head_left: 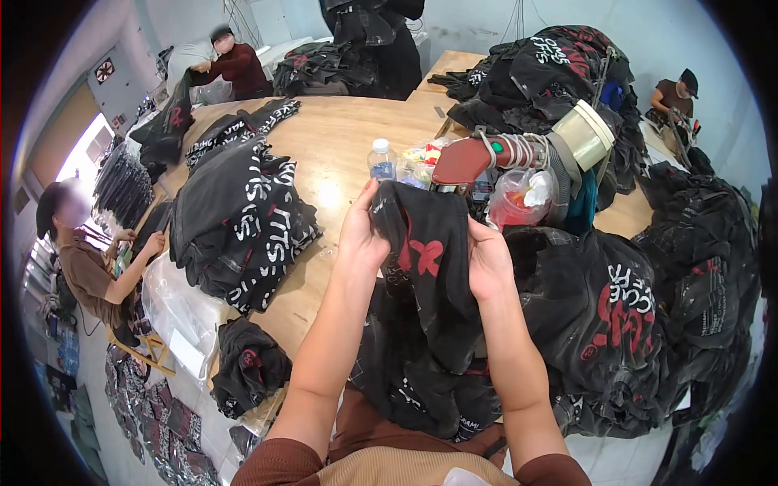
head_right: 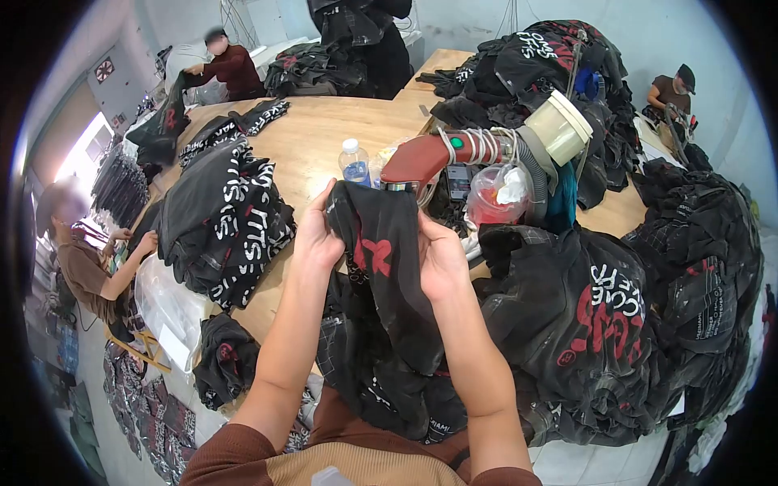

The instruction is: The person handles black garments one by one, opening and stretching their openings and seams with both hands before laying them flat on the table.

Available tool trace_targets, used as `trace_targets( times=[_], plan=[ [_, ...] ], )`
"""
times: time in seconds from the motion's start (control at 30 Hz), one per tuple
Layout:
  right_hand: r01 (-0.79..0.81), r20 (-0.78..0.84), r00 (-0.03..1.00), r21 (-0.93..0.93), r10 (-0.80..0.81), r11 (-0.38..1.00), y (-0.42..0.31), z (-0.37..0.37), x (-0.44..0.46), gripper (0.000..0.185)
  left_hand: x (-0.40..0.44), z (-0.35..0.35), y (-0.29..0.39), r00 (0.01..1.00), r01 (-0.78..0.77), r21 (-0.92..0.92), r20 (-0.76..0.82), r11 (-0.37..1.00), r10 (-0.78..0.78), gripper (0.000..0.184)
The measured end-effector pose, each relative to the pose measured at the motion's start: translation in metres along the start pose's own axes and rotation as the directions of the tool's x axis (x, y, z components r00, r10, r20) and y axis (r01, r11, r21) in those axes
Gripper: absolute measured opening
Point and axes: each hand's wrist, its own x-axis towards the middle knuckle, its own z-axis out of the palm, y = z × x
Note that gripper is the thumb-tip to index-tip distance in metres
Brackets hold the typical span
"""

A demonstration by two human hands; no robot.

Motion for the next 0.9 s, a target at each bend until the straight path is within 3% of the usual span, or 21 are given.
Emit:
trace_targets(
  times=[0.13,0.2,0.23,0.3,0.33,0.37,0.47,0.53,0.6,0.63,0.67,0.73,0.77,0.8,0.83,0.9],
  plan=[
    [0.022,0.075,0.997,0.015,-0.023,1.000,-0.012,-0.021,-0.007,0.032,0.023,-0.015,-0.010,0.991,0.082,-0.016,0.110,0.996,-0.080,0.020],
    [0.012,0.125,0.992,0.039,-0.017,0.999,-0.021,-0.026,-0.012,0.034,0.022,-0.015,-0.026,0.998,-0.060,0.070,-0.003,0.996,0.060,0.015],
    [0.139,-0.067,0.987,-0.075,-0.144,0.987,-0.021,-0.029,-0.012,0.035,0.007,0.000,-0.033,0.989,-0.143,0.154,-0.014,0.978,0.147,0.015],
    [0.182,0.042,0.983,-0.112,-0.178,0.977,-0.028,-0.034,-0.025,0.035,-0.018,0.012,-0.037,0.966,-0.249,0.308,0.007,0.918,0.259,0.020],
    [0.205,0.097,0.976,-0.130,-0.193,0.970,-0.030,-0.033,-0.031,0.035,-0.023,0.008,-0.036,0.964,-0.267,0.324,0.096,0.908,0.249,0.019],
    [0.275,0.031,0.960,-0.305,-0.278,0.912,-0.025,-0.012,-0.043,0.032,-0.028,0.002,-0.031,0.954,-0.288,0.336,0.184,0.897,0.237,0.019],
    [0.321,0.329,0.928,-0.462,-0.177,0.827,-0.031,-0.009,-0.063,0.026,-0.047,0.002,-0.018,0.909,-0.394,0.426,0.310,0.815,0.278,0.018],
    [0.301,0.288,0.948,-0.673,-0.135,0.676,-0.032,-0.003,-0.071,0.024,-0.057,0.000,-0.008,0.884,-0.459,0.525,0.350,0.717,0.309,0.021],
    [0.274,0.270,0.960,-0.855,-0.074,0.440,-0.038,-0.001,-0.075,0.025,-0.065,-0.002,0.001,0.859,-0.509,0.599,0.399,0.619,0.321,0.023],
    [0.263,0.225,0.964,-0.899,-0.145,0.349,-0.035,0.006,-0.075,0.025,-0.065,-0.004,0.005,0.839,-0.543,0.632,0.426,0.553,0.337,0.024],
    [0.344,0.314,0.913,-0.935,-0.260,0.082,-0.035,0.007,-0.072,0.025,-0.066,-0.004,0.007,0.819,-0.574,0.661,0.455,0.484,0.349,0.024],
    [0.351,0.541,0.748,-0.814,-0.384,-0.463,-0.036,0.009,-0.066,0.027,-0.076,-0.002,0.012,0.823,-0.565,0.767,0.504,0.303,0.261,0.020],
    [0.372,0.530,0.713,-0.841,-0.460,-0.393,-0.034,0.011,-0.064,0.029,-0.082,-0.003,0.019,0.835,-0.547,0.816,0.518,0.185,0.186,0.021],
    [0.402,0.581,0.673,-0.807,-0.457,-0.433,-0.035,0.013,-0.061,0.030,-0.086,-0.003,0.025,0.847,-0.528,0.847,0.520,0.059,0.110,0.022],
    [0.430,0.630,0.633,-0.770,-0.450,-0.472,-0.037,0.015,-0.057,0.030,-0.090,-0.002,0.030,0.905,-0.425,0.905,0.424,0.020,0.047,0.025],
    [0.480,0.693,0.559,-0.718,-0.455,-0.504,-0.035,0.017,-0.052,0.035,-0.091,-0.003,0.030,0.750,-0.596,0.731,0.654,-0.333,0.095,0.025]
  ],
)
